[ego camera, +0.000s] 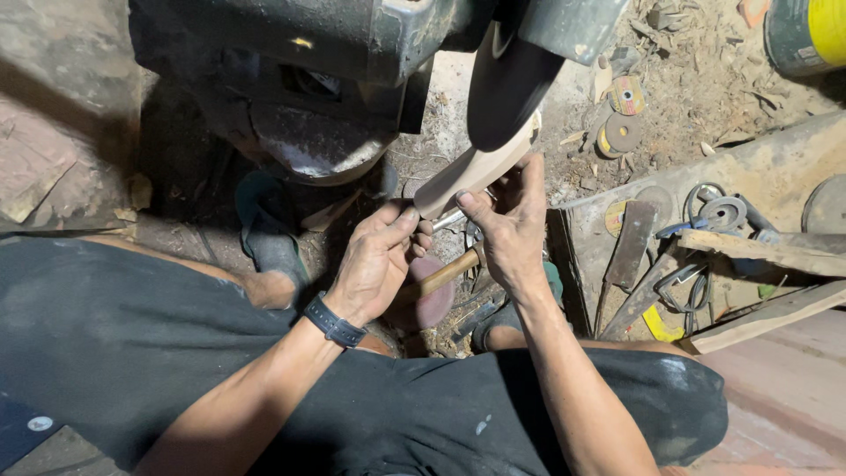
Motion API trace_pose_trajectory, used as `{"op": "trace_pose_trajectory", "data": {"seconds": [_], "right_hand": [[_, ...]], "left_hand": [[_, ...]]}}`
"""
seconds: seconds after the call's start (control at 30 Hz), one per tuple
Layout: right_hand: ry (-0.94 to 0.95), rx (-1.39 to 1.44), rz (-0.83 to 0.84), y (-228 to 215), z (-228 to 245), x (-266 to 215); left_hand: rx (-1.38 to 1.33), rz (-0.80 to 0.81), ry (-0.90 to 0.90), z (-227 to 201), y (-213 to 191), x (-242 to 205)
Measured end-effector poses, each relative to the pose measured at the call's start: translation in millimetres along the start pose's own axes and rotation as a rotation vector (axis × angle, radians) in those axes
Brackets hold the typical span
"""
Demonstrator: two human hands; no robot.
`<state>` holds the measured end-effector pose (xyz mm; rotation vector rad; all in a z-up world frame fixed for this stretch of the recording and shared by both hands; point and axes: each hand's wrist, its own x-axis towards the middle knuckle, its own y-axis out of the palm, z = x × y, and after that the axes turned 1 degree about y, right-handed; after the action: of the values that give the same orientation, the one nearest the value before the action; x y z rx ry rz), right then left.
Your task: The person sits on the floor and uses a bench grinder to smooth and shape a small wooden piece. They repeatedly rotate and reposition the wood against the spinning wheel to grind different edges and surfaces.
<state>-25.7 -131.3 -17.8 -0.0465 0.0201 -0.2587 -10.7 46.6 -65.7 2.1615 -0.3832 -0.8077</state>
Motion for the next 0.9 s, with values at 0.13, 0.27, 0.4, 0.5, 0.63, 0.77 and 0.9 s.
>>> {"op": "trace_pose_trajectory", "data": {"seconds": [0.13, 0.27, 0.4, 0.5, 0.63, 0.77, 0.9], "right_hand": [[-0.003, -0.015, -0.015, 2.0, -0.4, -3.4], [0.012, -0.050, -0.020, 5.4, 1.5, -6.2], [0.015, -0.035, -0.024, 9.4, 2.6, -8.2], [0.000, -0.067, -0.023, 10.4, 1.8, -10.5], [0.045, -0.020, -0.026, 14.4, -5.4, -14.6], [0.146, 0.124, -0.036, 16.0, -9.9, -26.6], [0.197, 0.461, -0.031, 9.3, -6.4, -28.6]], "left_hand": [[0.006, 0.019, 0.015, 0.5, -3.4, -2.1], [0.011, 0.006, 0.009, -0.1, -6.6, -3.5], [0.004, 0.008, -0.006, -1.7, -9.3, -4.7], [0.014, -0.002, -0.014, -2.5, -11.2, -7.0], [0.011, 0.001, -0.030, -5.6, -14.6, -10.2], [0.184, -0.005, -0.001, -13.2, -18.4, -20.7], [0.555, -0.019, 0.174, -18.2, -11.9, -21.8]]}}
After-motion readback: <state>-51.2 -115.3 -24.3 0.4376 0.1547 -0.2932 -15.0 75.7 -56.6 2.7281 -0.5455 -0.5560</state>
